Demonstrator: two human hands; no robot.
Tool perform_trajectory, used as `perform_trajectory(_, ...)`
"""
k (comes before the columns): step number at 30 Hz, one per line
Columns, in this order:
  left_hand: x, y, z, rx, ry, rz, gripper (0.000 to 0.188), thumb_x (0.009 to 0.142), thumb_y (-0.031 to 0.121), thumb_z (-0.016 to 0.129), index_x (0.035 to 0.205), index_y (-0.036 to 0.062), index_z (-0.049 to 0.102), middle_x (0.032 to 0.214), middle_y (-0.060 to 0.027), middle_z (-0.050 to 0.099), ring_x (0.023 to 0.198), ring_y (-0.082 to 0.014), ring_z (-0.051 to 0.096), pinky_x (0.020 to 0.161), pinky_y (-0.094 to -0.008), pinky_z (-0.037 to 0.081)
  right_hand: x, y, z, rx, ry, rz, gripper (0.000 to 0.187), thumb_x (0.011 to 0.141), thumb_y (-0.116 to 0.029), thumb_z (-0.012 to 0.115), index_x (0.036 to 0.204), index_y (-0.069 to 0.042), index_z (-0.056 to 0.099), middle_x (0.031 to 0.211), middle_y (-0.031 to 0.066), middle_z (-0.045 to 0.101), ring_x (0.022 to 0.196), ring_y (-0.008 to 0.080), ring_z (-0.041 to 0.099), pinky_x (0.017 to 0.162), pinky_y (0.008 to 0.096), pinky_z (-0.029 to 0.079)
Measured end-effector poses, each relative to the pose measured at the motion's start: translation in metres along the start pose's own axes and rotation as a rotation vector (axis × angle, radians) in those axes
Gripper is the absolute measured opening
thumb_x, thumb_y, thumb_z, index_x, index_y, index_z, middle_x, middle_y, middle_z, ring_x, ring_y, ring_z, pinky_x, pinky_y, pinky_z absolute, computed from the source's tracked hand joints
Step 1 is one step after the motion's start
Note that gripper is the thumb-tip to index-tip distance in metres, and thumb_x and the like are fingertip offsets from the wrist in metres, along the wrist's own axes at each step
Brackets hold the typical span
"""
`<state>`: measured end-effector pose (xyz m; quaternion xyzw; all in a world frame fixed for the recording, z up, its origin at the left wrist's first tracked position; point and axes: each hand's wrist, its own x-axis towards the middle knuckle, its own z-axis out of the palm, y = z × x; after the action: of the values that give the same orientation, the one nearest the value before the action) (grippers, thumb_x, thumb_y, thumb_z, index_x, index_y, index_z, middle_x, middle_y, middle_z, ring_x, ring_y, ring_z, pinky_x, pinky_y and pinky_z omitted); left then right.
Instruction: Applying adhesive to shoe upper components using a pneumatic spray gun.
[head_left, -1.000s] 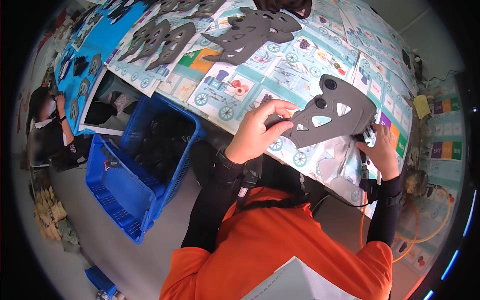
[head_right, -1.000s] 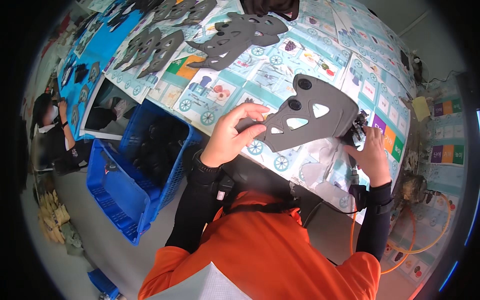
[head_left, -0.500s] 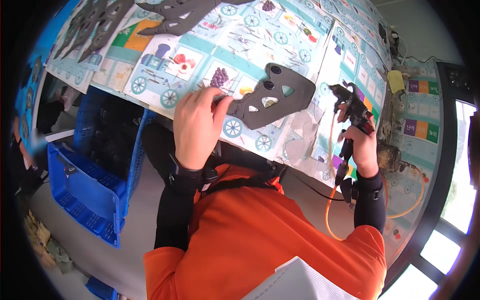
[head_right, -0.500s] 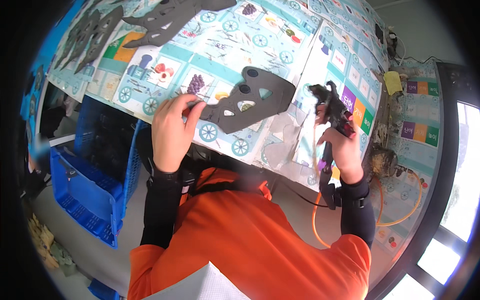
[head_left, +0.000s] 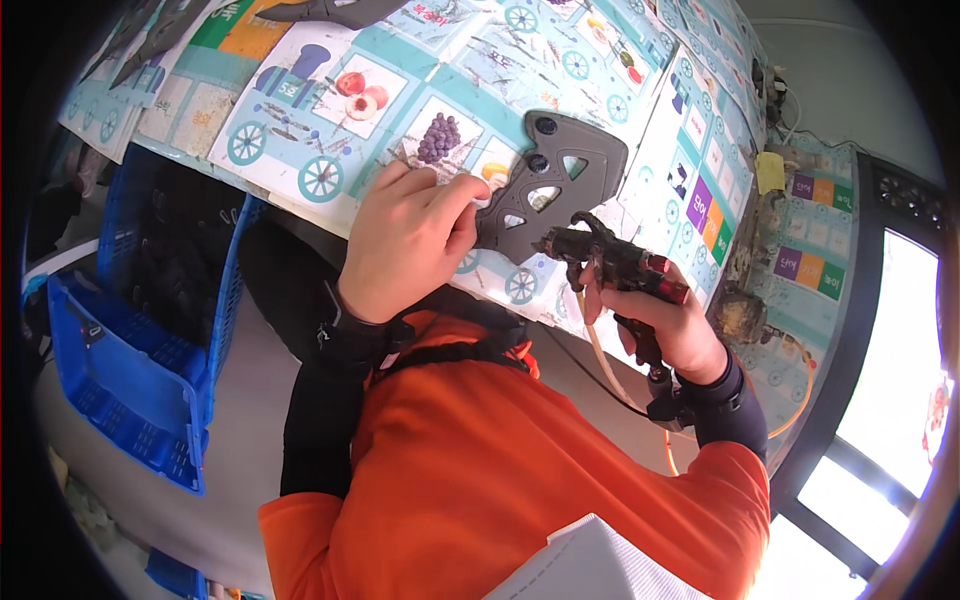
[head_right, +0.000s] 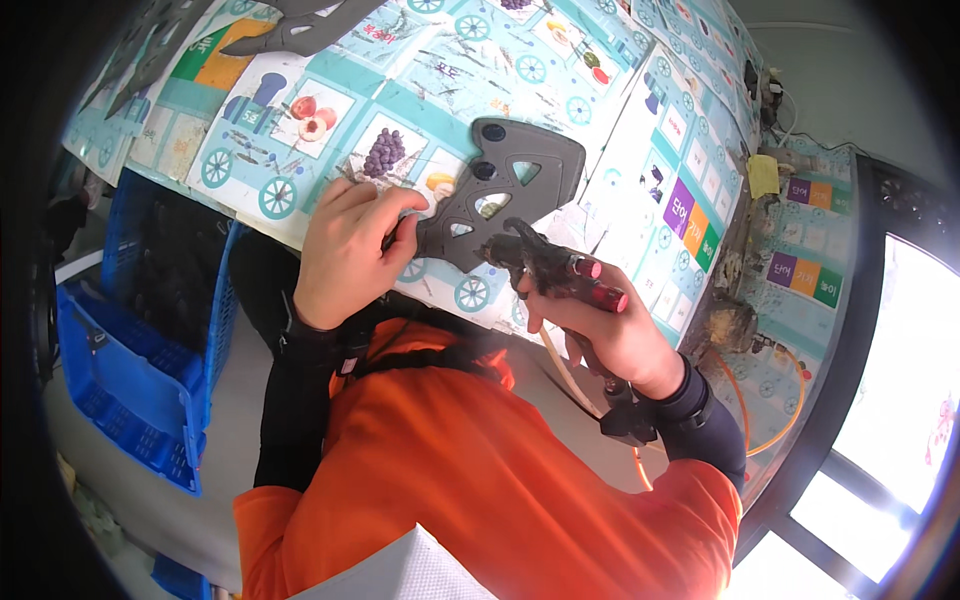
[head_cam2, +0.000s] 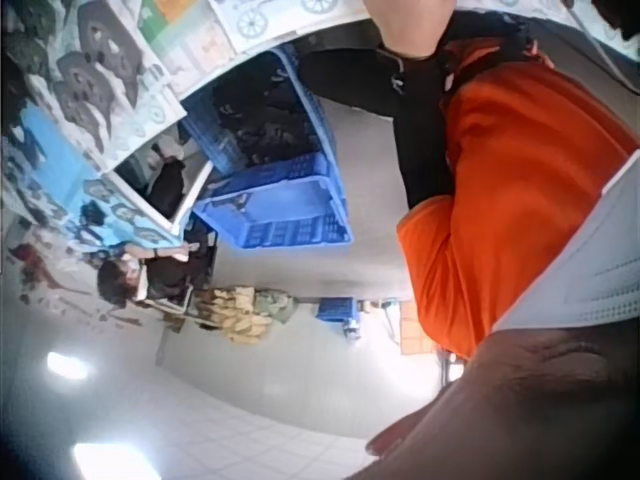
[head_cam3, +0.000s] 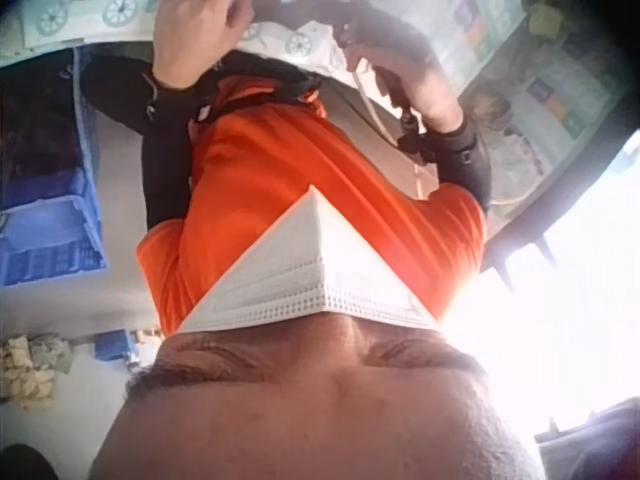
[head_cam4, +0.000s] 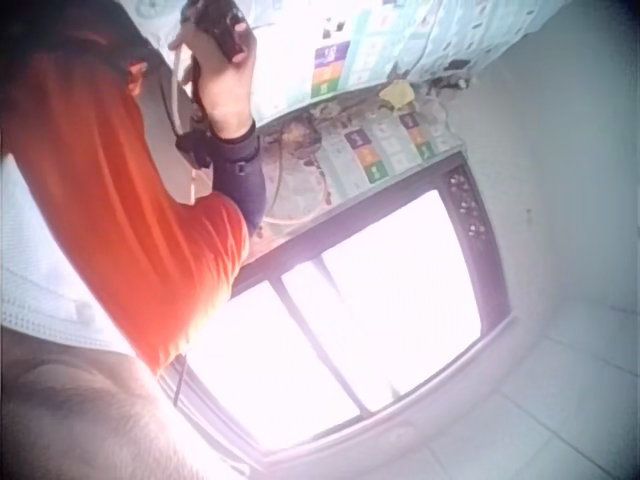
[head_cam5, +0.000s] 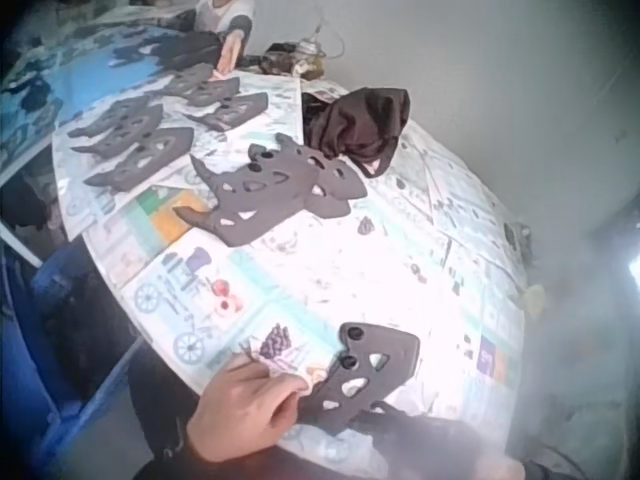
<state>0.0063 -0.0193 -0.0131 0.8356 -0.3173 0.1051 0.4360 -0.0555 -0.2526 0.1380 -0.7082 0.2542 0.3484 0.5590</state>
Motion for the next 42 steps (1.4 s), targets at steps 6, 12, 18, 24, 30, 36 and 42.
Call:
perform_trajectory(6,-0.001,-0.002,0.001,-0.006,0.019,0.019,0.02,0.077,0.001,0.069,0.092,0.0098,0.061,0.065,-0.0021,0.059,0.067,-0.0211,0.057,0.07,-0.0356,0.041,0.009,0.003,0.01,0.008,0.0,0.03,0.022,0.087,-0.009,0.064,0.108,-0.002,0.066,0.079,0.0008,0.066,0.049,0.0039,0.051,0.042,0.0193,0.037)
perform_trajectory(12,-0.001,-0.003,0.0,-0.003,0.006,0.012,0.018,0.078,0.002,0.07,0.092,0.0099,0.061,0.065,-0.0024,0.06,0.068,-0.0213,0.057,0.07,-0.0356,0.042,0.011,0.007,0.013,-0.019,-0.003,0.032,0.024,0.085,-0.006,0.062,0.109,-0.002,0.064,0.081,0.0006,0.065,0.05,0.0045,0.051,0.043,0.0196,0.037)
perform_trajectory(18,-0.002,-0.002,0.001,0.0,-0.002,0.009,0.018,0.078,0.002,0.069,0.092,0.0101,0.06,0.064,-0.0026,0.06,0.069,-0.0215,0.057,0.071,-0.0358,0.042,0.012,0.009,0.013,-0.015,-0.042,-0.019,0.024,0.086,-0.003,0.06,0.11,-0.003,0.061,0.078,0.0007,0.062,0.049,0.0038,0.048,0.044,0.0193,0.034)
perform_trajectory(24,-0.001,-0.002,0.002,-0.016,0.02,0.013,0.019,0.077,-0.002,0.068,0.091,0.0098,0.063,0.065,-0.0026,0.058,0.067,-0.022,0.058,0.069,-0.0363,0.041,0.011,0.008,0.014,-0.007,-0.076,0.023,0.017,0.089,-0.004,0.06,0.106,-0.003,0.061,0.073,0.0011,0.059,0.047,0.0038,0.045,0.043,0.0201,0.032)
perform_trajectory(30,-0.001,-0.003,0.002,-0.009,0.004,0.003,0.018,0.077,-0.001,0.068,0.09,0.0098,0.064,0.065,-0.0025,0.059,0.066,-0.022,0.058,0.069,-0.0363,0.042,0.011,0.013,0.012,0.029,-0.045,-0.019,0.016,0.089,-0.004,0.059,0.104,-0.002,0.061,0.071,0.0016,0.058,0.047,0.0045,0.045,0.043,0.0209,0.032)
perform_trajectory(36,-0.001,-0.002,0.003,0.009,0.007,0.02,0.019,0.076,0.0,0.068,0.091,0.0096,0.061,0.065,-0.0023,0.059,0.066,-0.022,0.057,0.07,-0.036,0.042,0.007,0.015,0.002,0.021,0.003,-0.013,0.017,0.088,-0.005,0.058,0.104,-0.001,0.061,0.068,0.0014,0.057,0.047,0.0051,0.045,0.043,0.0221,0.031)
perform_trajectory(42,0.001,0.0,0.003,0.014,0.008,0.024,0.019,0.076,-0.001,0.067,0.091,0.0093,0.061,0.065,-0.0021,0.059,0.065,-0.0219,0.057,0.07,-0.0358,0.042,0.009,0.021,-0.007,0.06,0.057,-0.05,0.019,0.084,-0.004,0.059,0.103,-0.001,0.062,0.066,0.0011,0.057,0.045,0.0063,0.045,0.041,0.0229,0.03)
